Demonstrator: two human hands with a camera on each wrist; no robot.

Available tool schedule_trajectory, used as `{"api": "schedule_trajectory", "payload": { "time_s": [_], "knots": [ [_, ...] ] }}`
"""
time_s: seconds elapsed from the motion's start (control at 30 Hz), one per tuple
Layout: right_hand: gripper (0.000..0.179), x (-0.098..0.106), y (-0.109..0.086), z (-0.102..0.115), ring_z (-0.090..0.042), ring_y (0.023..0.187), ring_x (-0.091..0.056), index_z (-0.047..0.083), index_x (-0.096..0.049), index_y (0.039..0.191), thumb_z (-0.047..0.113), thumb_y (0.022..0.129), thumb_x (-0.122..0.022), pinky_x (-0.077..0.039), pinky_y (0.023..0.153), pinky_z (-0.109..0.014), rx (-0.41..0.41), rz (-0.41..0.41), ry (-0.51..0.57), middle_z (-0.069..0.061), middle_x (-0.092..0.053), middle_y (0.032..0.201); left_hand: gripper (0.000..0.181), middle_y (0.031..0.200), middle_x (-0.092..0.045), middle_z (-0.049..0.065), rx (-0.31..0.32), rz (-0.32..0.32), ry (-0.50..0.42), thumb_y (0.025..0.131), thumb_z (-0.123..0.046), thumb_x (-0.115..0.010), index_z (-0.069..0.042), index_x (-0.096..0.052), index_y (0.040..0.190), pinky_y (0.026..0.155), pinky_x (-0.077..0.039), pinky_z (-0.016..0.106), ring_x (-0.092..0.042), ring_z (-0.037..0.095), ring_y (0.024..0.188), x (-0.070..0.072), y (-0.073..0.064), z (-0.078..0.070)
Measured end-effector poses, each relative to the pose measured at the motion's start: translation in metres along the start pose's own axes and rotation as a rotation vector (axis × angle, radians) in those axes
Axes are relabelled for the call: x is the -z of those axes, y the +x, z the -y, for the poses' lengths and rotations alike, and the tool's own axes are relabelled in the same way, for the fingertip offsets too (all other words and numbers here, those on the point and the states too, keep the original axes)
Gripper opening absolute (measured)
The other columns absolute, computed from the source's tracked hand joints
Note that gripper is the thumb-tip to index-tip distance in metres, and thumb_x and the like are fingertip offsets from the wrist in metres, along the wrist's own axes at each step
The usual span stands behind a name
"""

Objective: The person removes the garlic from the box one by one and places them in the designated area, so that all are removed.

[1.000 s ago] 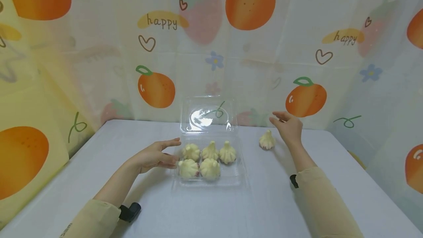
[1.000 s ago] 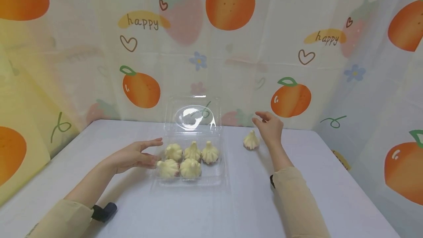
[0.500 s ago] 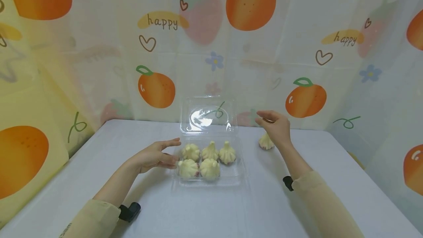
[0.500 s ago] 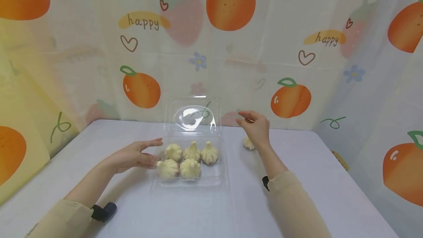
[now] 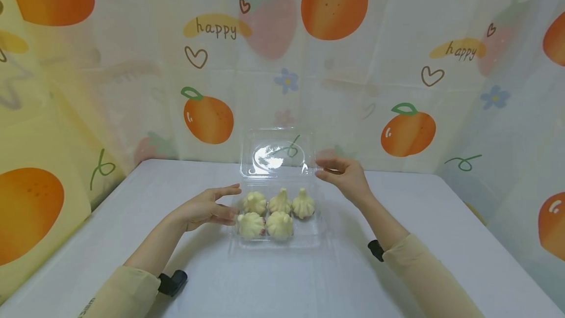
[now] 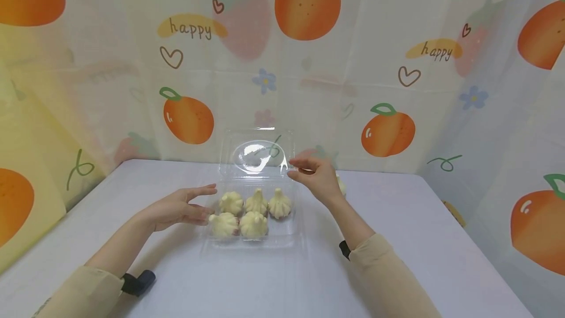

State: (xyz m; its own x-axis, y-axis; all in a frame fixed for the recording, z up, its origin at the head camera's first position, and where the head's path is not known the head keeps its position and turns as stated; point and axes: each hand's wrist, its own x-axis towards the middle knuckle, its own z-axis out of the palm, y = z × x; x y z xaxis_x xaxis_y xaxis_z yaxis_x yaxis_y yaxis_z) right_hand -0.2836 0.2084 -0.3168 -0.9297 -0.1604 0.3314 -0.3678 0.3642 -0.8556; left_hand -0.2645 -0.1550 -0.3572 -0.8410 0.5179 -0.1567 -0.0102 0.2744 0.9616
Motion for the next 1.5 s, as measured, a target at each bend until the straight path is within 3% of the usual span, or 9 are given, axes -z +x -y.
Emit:
{"api": "schedule_trajectory", "payload": {
  "time_s": [0.13,0.4,0.6,0.73,0.97,1.2,1.5],
  "knots": [
    [0.035,-0.01,-0.004,0.003,-0.032,0.119,-0.066,0.003,-0.07,0.118,0.014,0.085,-0.076,-0.056,0.103,-0.038,0.014,0.109,0.013,-0.017,-0.07,0.124,0.077,0.169,-0.004,0.01,-0.003,0.001,-0.003,0.09,-0.006,-0.067,0.002,-0.025,0.154,0.094,-0.061,0.036,-0.057,0.035,0.129,0.0,-0.001,-0.001],
    [0.039,-0.027,-0.014,0.002,-0.035,0.123,-0.063,0.002,-0.068,0.121,0.015,0.086,-0.076,-0.053,0.107,-0.038,0.04,0.342,0.05,-0.019,-0.066,0.13,0.076,0.169,-0.003,0.011,-0.013,0.008,-0.007,0.091,-0.005,-0.065,0.002,-0.024,0.154,0.094,-0.061,0.036,-0.057,0.037,0.129,-0.001,-0.002,-0.003],
    [0.039,-0.036,-0.018,0.0,-0.042,0.123,-0.061,-0.001,-0.067,0.121,0.009,0.085,-0.075,-0.055,0.104,-0.041,0.022,0.446,0.07,-0.023,-0.064,0.131,0.076,0.169,-0.003,0.011,-0.013,0.009,-0.006,0.091,-0.005,-0.065,0.002,-0.024,0.154,0.094,-0.061,0.036,-0.054,0.04,0.131,-0.001,-0.002,-0.003],
    [0.039,-0.042,-0.019,-0.003,-0.037,0.124,-0.062,0.0,-0.067,0.121,0.007,0.083,-0.076,-0.055,0.104,-0.045,0.015,0.485,0.07,-0.018,-0.066,0.132,0.076,0.169,-0.003,0.011,-0.015,0.012,-0.006,0.091,-0.006,-0.066,0.003,-0.024,0.154,0.094,-0.061,0.036,-0.054,0.039,0.131,-0.001,-0.002,-0.003],
    [0.039,-0.05,-0.02,-0.008,-0.031,0.127,-0.06,-0.002,-0.069,0.118,0.006,0.08,-0.078,-0.047,0.112,-0.053,0.074,0.532,0.098,-0.018,-0.068,0.128,0.077,0.169,-0.003,0.011,-0.011,0.006,0.0,0.09,-0.006,-0.066,0.002,-0.024,0.155,0.094,-0.061,0.036,-0.058,0.034,0.128,0.0,-0.001,-0.001],
    [0.04,-0.056,-0.024,-0.01,-0.03,0.122,-0.063,0.001,-0.069,0.119,0.008,0.081,-0.078,-0.048,0.112,-0.05,0.094,0.566,0.068,-0.018,-0.068,0.127,0.077,0.169,-0.004,0.011,-0.009,0.007,0.009,0.091,-0.007,-0.066,0.002,-0.024,0.155,0.094,-0.061,0.035,-0.057,0.035,0.129,0.0,0.001,0.001],
    [0.039,-0.061,-0.026,-0.011,-0.024,0.122,-0.063,0.006,-0.071,0.117,0.006,0.079,-0.08,-0.048,0.113,-0.046,0.053,0.571,0.037,-0.012,-0.071,0.124,0.078,0.169,-0.004,0.011,-0.01,0.007,0.005,0.09,-0.006,-0.065,0.001,-0.023,0.155,0.095,-0.061,0.035,-0.056,0.035,0.13,-0.001,-0.001,-0.001]
  ]
}}
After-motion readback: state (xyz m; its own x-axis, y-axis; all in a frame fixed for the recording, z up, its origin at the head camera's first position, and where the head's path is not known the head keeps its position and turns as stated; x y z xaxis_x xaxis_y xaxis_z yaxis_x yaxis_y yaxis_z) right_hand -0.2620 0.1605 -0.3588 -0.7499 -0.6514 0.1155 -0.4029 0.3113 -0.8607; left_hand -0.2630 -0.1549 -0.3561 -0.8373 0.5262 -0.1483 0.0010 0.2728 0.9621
